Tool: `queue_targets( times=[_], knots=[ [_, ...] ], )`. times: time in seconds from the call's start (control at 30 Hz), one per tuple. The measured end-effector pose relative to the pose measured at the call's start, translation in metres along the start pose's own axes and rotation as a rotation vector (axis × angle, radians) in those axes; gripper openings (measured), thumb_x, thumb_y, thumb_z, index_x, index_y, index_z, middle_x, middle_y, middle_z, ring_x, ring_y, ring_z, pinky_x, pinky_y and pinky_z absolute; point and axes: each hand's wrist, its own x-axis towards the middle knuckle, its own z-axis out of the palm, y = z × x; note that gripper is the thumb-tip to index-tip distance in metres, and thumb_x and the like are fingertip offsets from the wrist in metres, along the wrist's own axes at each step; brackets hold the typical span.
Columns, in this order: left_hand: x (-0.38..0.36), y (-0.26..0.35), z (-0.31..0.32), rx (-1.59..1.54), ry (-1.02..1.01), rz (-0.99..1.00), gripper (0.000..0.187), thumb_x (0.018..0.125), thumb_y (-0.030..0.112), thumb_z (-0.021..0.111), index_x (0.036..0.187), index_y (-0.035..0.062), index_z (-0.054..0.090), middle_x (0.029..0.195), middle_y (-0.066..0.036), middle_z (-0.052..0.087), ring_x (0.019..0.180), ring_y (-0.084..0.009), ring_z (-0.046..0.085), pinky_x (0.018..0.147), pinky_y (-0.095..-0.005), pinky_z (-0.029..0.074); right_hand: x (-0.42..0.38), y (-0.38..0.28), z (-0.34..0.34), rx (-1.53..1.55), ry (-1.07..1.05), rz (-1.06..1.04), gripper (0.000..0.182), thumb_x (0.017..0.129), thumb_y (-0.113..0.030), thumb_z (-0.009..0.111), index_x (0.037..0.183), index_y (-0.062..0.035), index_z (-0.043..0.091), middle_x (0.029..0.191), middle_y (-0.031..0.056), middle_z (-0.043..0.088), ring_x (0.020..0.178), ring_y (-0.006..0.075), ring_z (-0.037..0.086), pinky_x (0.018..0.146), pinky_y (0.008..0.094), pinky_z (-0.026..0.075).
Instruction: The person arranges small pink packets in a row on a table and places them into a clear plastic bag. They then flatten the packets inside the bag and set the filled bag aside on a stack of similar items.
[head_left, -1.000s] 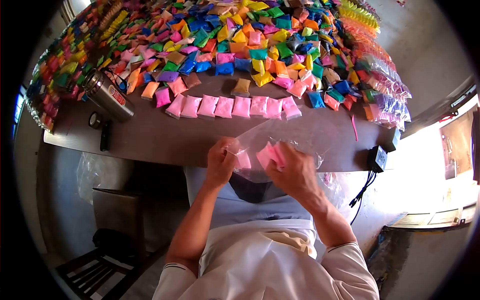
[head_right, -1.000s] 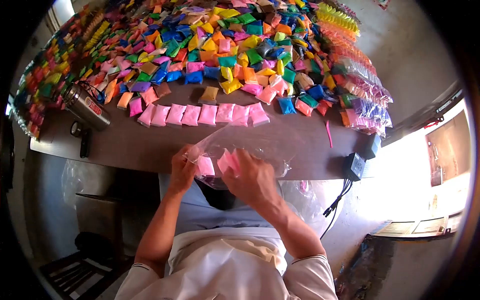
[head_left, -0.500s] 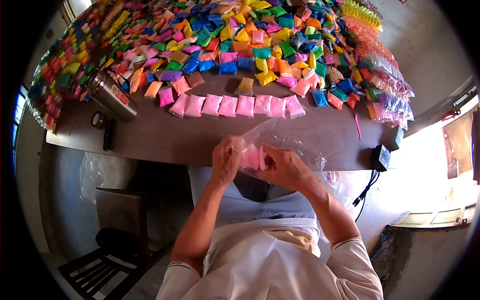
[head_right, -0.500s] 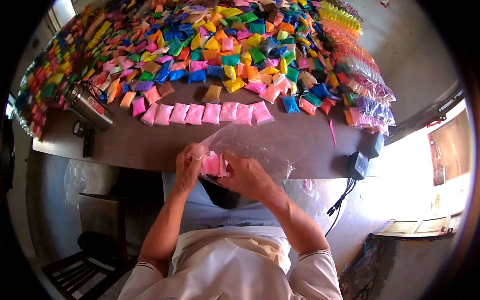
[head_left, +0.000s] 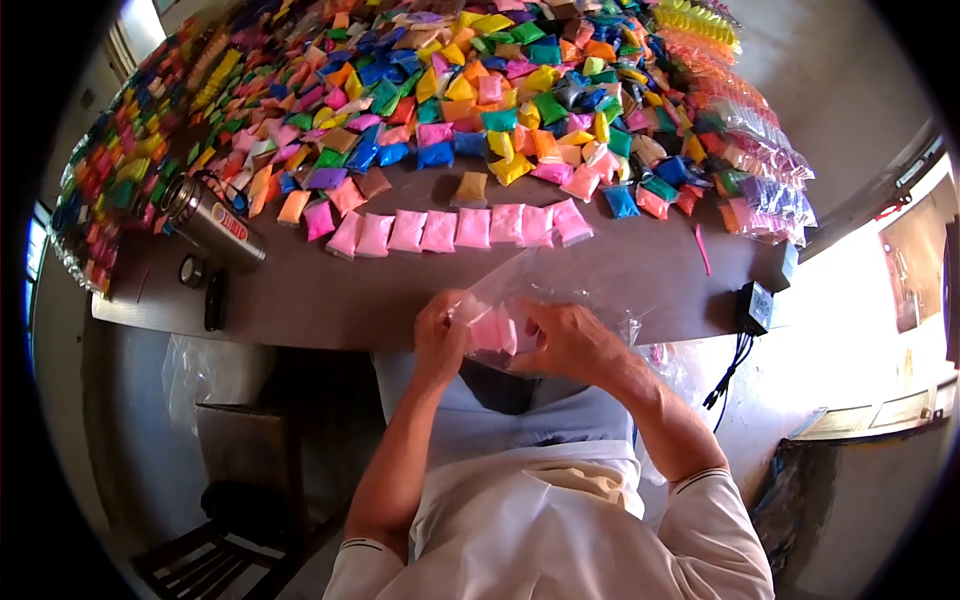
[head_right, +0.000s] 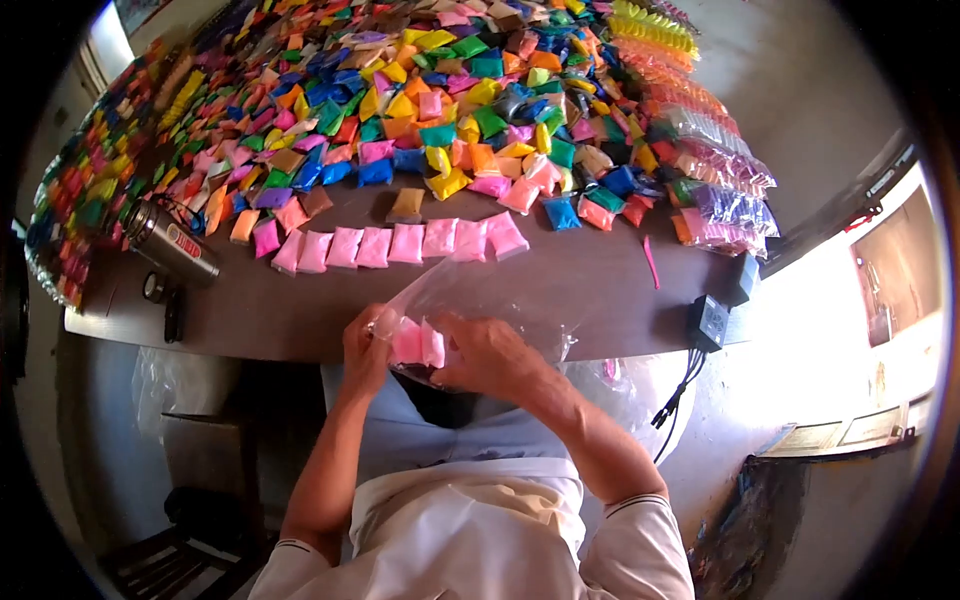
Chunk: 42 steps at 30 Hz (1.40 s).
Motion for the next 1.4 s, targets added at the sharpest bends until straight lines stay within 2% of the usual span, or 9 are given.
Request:
queue_targets(
  times=[0.13, 0.2, 0.37, 0.67, 0.77, 1.1, 1.2, 1.27, 1.4],
  knots=[
    [-0.001, 0.002, -0.003, -0.101, -0.024, -0.007, 0.028, 0.097, 0.028, 0.062, 0.099, 0.0002, 0.065, 0.086, -0.002, 0.061, 0.079, -0.0091, 0.053, 0.07, -0.0261, 0.045, -0.015, -0.03, -0.048, 0.068, 0.029, -0.046, 0.024, 0.078, -0.009, 0.072, 0.101, -0.0018, 0.068, 0.079, 0.0134, 0.068, 0.071, 0.0313, 0.067, 0.066, 0.0369, 0.053],
    [-0.002, 0.002, -0.004, -0.099, -0.027, -0.033, 0.03, 0.098, 0.03, 0.061, 0.099, 0.0001, 0.065, 0.086, -0.002, 0.061, 0.078, -0.0087, 0.052, 0.07, -0.0258, 0.045, -0.028, -0.031, -0.08, 0.133, 0.249, -0.175, 0.02, 0.085, -0.009, 0.071, 0.102, 0.0017, 0.068, 0.078, 0.0097, 0.069, 0.071, 0.0143, 0.068, 0.063, 0.0257, 0.052],
    [0.001, -0.008, -0.005, -0.11, -0.034, 0.027, 0.036, 0.097, 0.038, 0.063, 0.098, 0.0014, 0.065, 0.086, 0.0, 0.059, 0.08, -0.0079, 0.05, 0.07, -0.025, 0.043, 0.021, 0.01, -0.126, 0.103, 0.564, 0.108, 0.021, 0.091, -0.011, 0.062, 0.107, 0.0009, 0.068, 0.079, 0.0081, 0.069, 0.073, 0.013, 0.067, 0.068, 0.0262, 0.053],
    [-0.001, -0.007, -0.005, -0.09, -0.004, 0.041, 0.033, 0.097, 0.035, 0.064, 0.097, 0.0019, 0.064, 0.086, 0.0, 0.059, 0.081, -0.0078, 0.051, 0.073, -0.0247, 0.044, 0.075, 0.118, -0.091, -0.311, -0.072, -0.071, 0.048, 0.08, 0.002, 0.065, 0.127, -0.0053, 0.057, 0.124, 0.016, 0.064, 0.112, 0.0345, 0.062, 0.096, 0.0412, 0.05],
    [-0.001, 0.004, -0.007, -0.108, -0.029, -0.013, 0.031, 0.097, 0.033, 0.064, 0.097, 0.0016, 0.064, 0.088, -0.001, 0.06, 0.082, -0.0081, 0.052, 0.074, -0.0246, 0.044, 0.082, 0.158, -0.07, -0.382, 0.051, -0.285, 0.045, 0.08, 0.004, 0.064, 0.124, -0.0036, 0.057, 0.127, 0.0168, 0.062, 0.113, 0.0358, 0.061, 0.096, 0.0416, 0.049],
    [-0.002, 0.003, -0.006, -0.08, -0.003, 0.012, 0.037, 0.097, 0.037, 0.063, 0.101, 0.0001, 0.065, 0.091, -0.004, 0.062, 0.086, -0.0111, 0.055, 0.078, -0.0267, 0.046, 0.086, 0.171, -0.066, -0.302, 0.11, -0.147, 0.057, 0.068, 0.001, 0.074, 0.123, -0.0039, 0.059, 0.118, 0.0128, 0.064, 0.095, 0.0253, 0.065, 0.08, 0.0347, 0.053],
    [-0.004, 0.0, -0.006, -0.1, 0.009, -0.006, 0.038, 0.096, 0.037, 0.064, 0.1, -0.0003, 0.065, 0.092, -0.005, 0.062, 0.088, -0.0115, 0.056, 0.079, -0.0269, 0.047, 0.084, 0.137, -0.072, -0.145, 0.131, -0.096, 0.044, 0.083, -0.013, 0.071, 0.123, -0.0036, 0.056, 0.119, 0.0156, 0.064, 0.104, 0.0299, 0.065, 0.083, 0.0371, 0.054],
    [-0.002, 0.001, -0.006, -0.092, -0.011, -0.026, 0.037, 0.096, 0.036, 0.064, 0.099, -0.0006, 0.065, 0.093, -0.005, 0.062, 0.088, -0.0114, 0.056, 0.078, -0.0269, 0.047, 0.093, 0.145, -0.067, -0.048, 0.094, -0.171, 0.062, 0.066, -0.004, 0.08, 0.124, -0.0042, 0.059, 0.113, 0.0095, 0.065, 0.069, 0.0123, 0.06, 0.057, 0.0283, 0.049],
    [-0.003, 0.004, -0.008, -0.035, 0.013, 0.002, 0.034, 0.096, 0.033, 0.065, 0.1, -0.0006, 0.065, 0.093, -0.004, 0.062, 0.086, -0.0111, 0.056, 0.077, -0.0266, 0.046, 0.103, 0.136, -0.055, -0.044, 0.017, -0.187, 0.063, 0.068, -0.009, 0.082, 0.125, -0.0045, 0.057, 0.113, 0.0104, 0.065, 0.078, 0.0181, 0.063, 0.064, 0.0305, 0.051]
  ],
)
